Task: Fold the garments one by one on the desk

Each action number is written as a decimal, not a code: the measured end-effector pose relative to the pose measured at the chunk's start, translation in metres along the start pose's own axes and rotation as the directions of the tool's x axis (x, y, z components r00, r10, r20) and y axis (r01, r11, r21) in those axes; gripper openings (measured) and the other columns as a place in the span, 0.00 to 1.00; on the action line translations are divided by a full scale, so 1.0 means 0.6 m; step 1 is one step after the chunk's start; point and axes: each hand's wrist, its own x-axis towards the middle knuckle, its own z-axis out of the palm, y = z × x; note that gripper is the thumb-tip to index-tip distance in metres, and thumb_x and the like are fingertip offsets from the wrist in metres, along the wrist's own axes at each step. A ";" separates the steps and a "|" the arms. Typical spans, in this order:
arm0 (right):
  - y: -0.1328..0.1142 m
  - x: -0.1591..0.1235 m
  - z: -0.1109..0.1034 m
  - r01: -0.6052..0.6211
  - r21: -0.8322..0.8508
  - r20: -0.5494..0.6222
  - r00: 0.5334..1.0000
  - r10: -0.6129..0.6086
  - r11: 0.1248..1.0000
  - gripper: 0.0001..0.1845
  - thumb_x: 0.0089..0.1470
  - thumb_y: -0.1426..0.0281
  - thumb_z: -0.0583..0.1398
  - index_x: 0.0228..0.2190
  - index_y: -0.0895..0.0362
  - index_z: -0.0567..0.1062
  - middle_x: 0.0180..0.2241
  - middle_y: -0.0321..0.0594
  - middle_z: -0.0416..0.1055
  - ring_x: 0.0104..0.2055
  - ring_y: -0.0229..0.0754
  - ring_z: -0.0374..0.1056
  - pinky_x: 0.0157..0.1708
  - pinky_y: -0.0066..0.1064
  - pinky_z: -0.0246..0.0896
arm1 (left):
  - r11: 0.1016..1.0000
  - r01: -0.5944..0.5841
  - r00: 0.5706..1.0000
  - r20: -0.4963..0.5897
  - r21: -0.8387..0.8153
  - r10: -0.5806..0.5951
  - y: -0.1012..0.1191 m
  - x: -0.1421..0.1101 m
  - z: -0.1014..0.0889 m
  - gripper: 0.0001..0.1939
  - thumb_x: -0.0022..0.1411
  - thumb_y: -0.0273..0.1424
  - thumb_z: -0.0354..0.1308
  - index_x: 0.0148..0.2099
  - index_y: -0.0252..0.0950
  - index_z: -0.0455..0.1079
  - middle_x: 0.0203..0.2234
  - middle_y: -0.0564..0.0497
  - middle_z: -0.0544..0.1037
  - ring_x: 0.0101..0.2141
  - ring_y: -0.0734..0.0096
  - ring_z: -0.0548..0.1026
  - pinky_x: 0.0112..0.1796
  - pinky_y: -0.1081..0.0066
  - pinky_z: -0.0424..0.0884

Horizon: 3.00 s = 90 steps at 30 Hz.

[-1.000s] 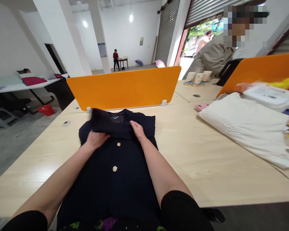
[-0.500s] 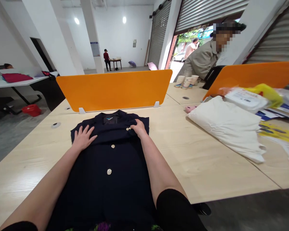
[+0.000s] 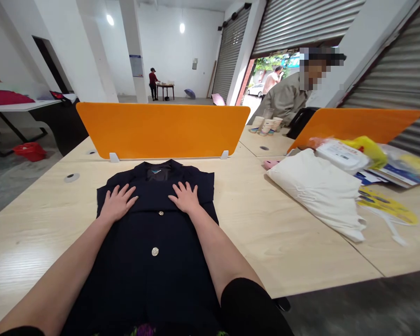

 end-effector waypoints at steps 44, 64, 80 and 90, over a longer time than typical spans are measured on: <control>0.019 -0.218 0.000 0.145 -0.089 0.077 0.987 -0.138 0.985 0.33 0.63 0.49 0.42 0.64 0.48 0.55 0.67 0.40 0.46 0.68 0.59 0.39 0.62 0.60 0.36 | 0.939 -0.337 0.925 0.160 -0.069 0.344 0.112 -0.228 -0.085 0.29 0.68 0.47 0.40 0.67 0.44 0.54 0.66 0.48 0.54 0.65 0.50 0.50 0.59 0.43 0.51; -0.019 -0.472 -0.034 0.645 0.068 0.104 0.754 -0.648 0.761 0.36 0.54 0.80 0.54 0.63 0.55 0.56 0.65 0.48 0.52 0.69 0.48 0.41 0.65 0.54 0.37 | 0.899 -0.388 0.897 0.139 -0.203 0.419 0.099 -0.296 -0.100 0.24 0.69 0.38 0.39 0.63 0.40 0.61 0.64 0.46 0.60 0.64 0.58 0.54 0.61 0.50 0.51; 0.111 -0.502 -0.008 0.438 -0.097 -0.132 0.885 -0.448 0.894 0.43 0.39 0.83 0.57 0.60 0.55 0.64 0.63 0.45 0.58 0.67 0.59 0.44 0.61 0.57 0.49 | 0.817 -0.570 0.817 0.046 -0.092 0.575 -0.055 -0.441 -0.115 0.34 0.58 0.19 0.42 0.66 0.46 0.57 0.63 0.52 0.60 0.64 0.63 0.54 0.63 0.58 0.52; 0.095 -0.472 -0.030 0.268 0.312 -0.365 0.920 -0.145 0.912 0.29 0.48 0.78 0.50 0.50 0.52 0.74 0.49 0.42 0.74 0.56 0.47 0.66 0.60 0.51 0.55 | 0.670 -0.008 0.997 -0.058 -0.742 -0.053 -0.005 -0.373 -0.196 0.19 0.63 0.43 0.49 0.50 0.44 0.73 0.50 0.53 0.77 0.54 0.61 0.71 0.59 0.60 0.62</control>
